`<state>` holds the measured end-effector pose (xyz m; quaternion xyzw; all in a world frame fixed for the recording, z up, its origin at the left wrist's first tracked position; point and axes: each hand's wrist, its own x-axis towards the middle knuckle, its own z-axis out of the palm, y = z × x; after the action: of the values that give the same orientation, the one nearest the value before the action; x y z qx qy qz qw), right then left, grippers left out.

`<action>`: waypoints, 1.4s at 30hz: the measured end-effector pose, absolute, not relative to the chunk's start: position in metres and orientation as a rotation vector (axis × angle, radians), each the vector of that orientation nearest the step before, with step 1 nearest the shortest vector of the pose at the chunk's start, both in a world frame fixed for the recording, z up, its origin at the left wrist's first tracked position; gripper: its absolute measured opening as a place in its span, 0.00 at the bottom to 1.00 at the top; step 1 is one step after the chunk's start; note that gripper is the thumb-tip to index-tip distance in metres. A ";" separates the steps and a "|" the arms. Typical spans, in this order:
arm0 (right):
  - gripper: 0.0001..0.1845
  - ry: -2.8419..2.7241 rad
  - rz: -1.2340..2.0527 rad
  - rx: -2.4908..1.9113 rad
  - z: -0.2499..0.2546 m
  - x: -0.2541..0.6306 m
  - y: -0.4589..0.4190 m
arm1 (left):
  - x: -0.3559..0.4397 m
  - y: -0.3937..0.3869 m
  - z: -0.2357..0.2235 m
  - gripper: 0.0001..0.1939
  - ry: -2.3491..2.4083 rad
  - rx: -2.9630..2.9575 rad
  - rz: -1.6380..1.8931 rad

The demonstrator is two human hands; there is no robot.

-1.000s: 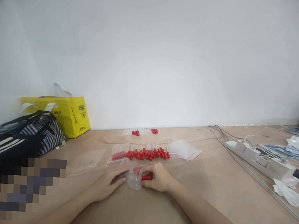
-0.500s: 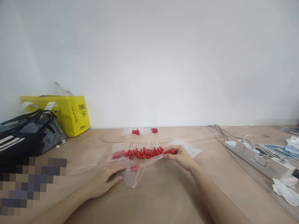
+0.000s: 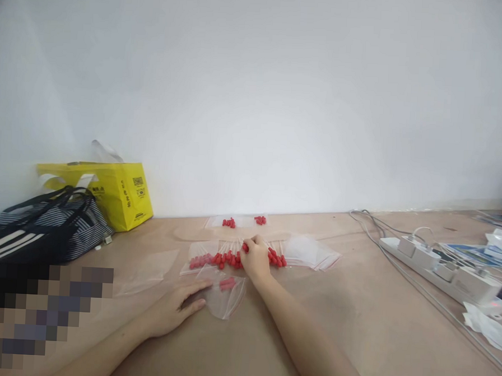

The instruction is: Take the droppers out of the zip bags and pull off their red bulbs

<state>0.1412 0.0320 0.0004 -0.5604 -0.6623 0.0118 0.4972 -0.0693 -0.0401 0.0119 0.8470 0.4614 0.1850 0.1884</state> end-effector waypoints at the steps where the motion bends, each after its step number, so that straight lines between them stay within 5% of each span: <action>1: 0.10 -1.619 0.020 -1.380 -0.001 0.136 0.034 | -0.069 -0.040 0.013 0.20 1.302 2.383 0.509; 16: 0.11 -1.772 -0.185 -1.408 0.006 0.164 -0.007 | -0.074 -0.038 0.011 0.20 1.243 2.394 0.535; 24: 0.07 -2.128 0.190 -1.078 -0.005 0.182 -0.048 | -0.070 -0.042 0.011 0.19 1.258 2.391 0.548; 42: 0.11 -2.142 0.362 -1.258 -0.003 0.160 -0.056 | -0.058 -0.055 0.017 0.19 1.176 2.381 0.488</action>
<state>0.1599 -0.0560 -0.0031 -0.4765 -0.8112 0.1369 0.3102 -0.0583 -0.0554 0.0168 0.8605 0.4249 0.1762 0.2191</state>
